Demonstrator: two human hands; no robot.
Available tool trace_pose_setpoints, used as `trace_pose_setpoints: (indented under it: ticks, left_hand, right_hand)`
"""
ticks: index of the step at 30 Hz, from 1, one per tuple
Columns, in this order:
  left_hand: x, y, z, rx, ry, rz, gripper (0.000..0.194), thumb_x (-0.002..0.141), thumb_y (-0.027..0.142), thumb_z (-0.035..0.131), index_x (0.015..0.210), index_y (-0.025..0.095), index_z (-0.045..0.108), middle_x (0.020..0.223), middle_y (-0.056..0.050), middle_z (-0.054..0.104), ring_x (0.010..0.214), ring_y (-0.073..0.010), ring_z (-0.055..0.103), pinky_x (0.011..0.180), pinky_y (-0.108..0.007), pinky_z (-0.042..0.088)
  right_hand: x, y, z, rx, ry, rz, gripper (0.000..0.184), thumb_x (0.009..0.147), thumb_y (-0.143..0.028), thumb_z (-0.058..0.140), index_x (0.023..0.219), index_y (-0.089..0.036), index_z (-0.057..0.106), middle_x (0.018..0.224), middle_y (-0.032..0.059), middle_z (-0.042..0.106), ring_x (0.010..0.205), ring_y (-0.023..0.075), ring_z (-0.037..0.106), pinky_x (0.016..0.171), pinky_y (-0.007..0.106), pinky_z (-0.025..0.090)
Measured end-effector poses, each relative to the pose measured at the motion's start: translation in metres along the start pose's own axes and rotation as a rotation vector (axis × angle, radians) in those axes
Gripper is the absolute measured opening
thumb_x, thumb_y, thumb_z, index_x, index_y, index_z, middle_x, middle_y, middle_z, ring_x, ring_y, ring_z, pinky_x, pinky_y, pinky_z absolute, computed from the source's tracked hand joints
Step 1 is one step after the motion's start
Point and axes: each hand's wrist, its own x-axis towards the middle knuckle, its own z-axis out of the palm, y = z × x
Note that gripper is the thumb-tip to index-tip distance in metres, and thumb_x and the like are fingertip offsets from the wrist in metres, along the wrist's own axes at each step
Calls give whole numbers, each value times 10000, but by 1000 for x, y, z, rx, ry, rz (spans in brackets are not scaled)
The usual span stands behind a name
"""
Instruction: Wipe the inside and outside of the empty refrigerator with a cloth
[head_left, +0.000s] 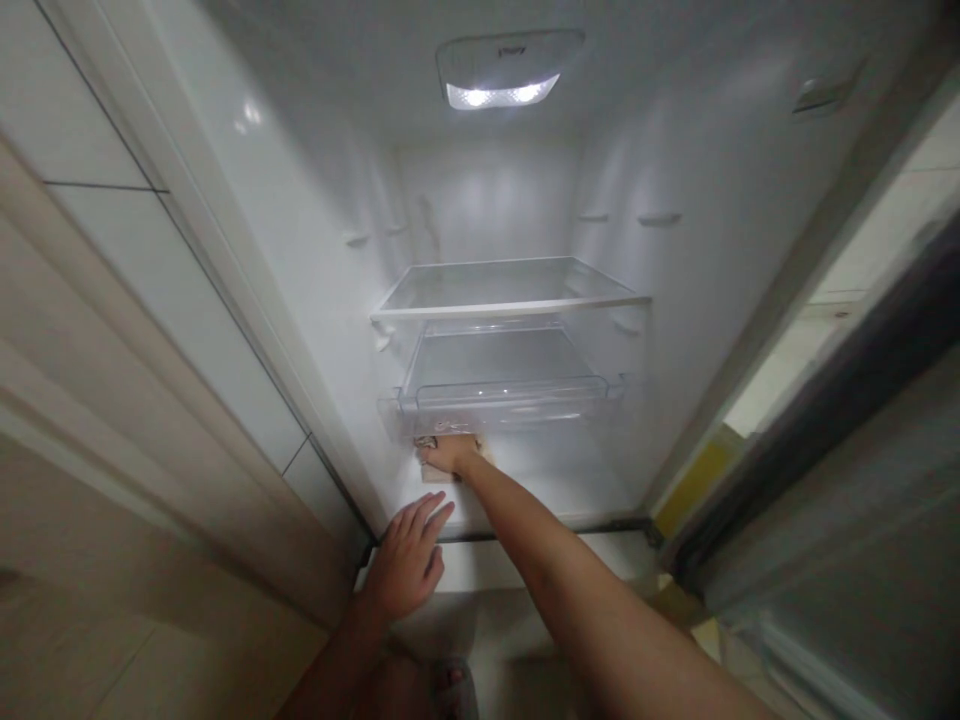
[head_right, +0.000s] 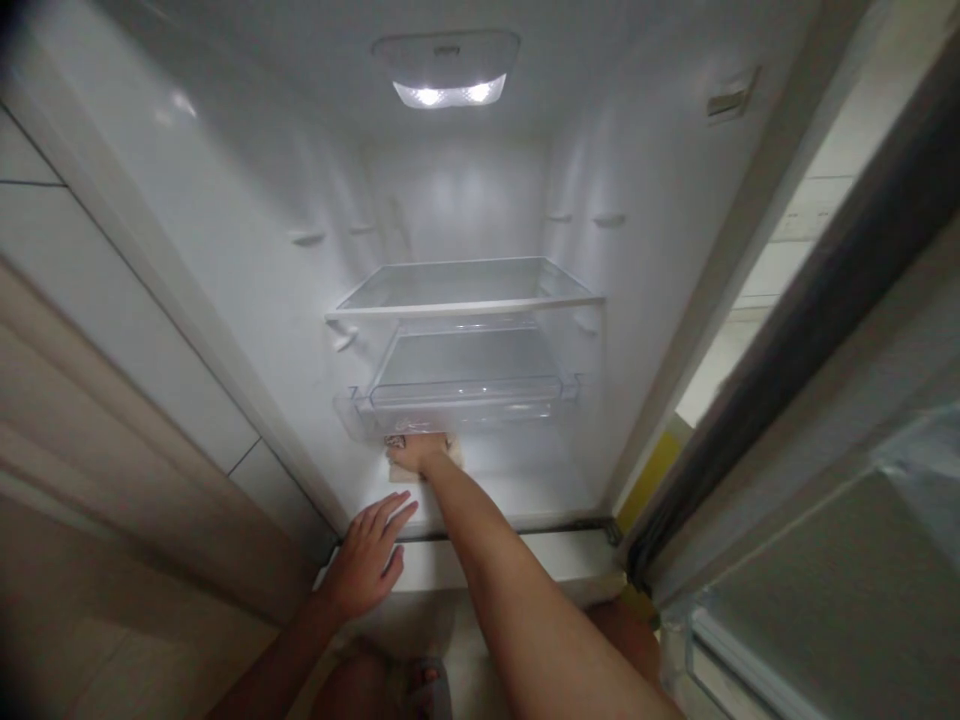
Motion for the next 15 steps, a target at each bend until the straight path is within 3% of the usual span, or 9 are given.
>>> trace_pose_setpoints:
  ticks: [5, 9, 12, 15]
  left_hand:
    - [-2, -3, 2, 70, 58, 56, 688, 922, 156, 557, 1606, 212, 508, 1529, -139, 643, 1436, -322, 559, 1207, -493, 426]
    - [-2, -4, 3, 119, 91, 109, 668, 942, 163, 548, 1607, 189, 495, 1579, -145, 615, 1462, -324, 545, 1216, -491, 407]
    - [-1, -3, 3, 121, 95, 123, 721, 947, 166, 537, 1660, 203, 432, 1611, -129, 598, 1473, -309, 544, 1213, -472, 405]
    - [0, -3, 1, 114, 89, 122, 721, 956, 176, 540, 1667, 207, 424, 1610, -130, 598, 1473, -311, 548, 1213, -473, 405]
  right_hand:
    - [-57, 12, -13, -15, 15, -126, 398, 979, -507, 702, 1308, -286, 751, 1421, 56, 688, 1376, 298, 574, 1219, 478, 385]
    - [-92, 38, -20, -19, 21, -141, 456, 958, -554, 723, 1332, -294, 736, 1425, 50, 676, 1350, 270, 565, 1184, 428, 405]
    - [-106, 64, -28, -31, 69, -51, 549, 939, -582, 745, 1426, -333, 693, 1515, 54, 622, 1417, 288, 515, 1230, 470, 358]
    - [-108, 92, -37, -51, 166, 137, 597, 956, -590, 713, 1491, -330, 668, 1594, 106, 557, 1493, 351, 443, 1277, 565, 261]
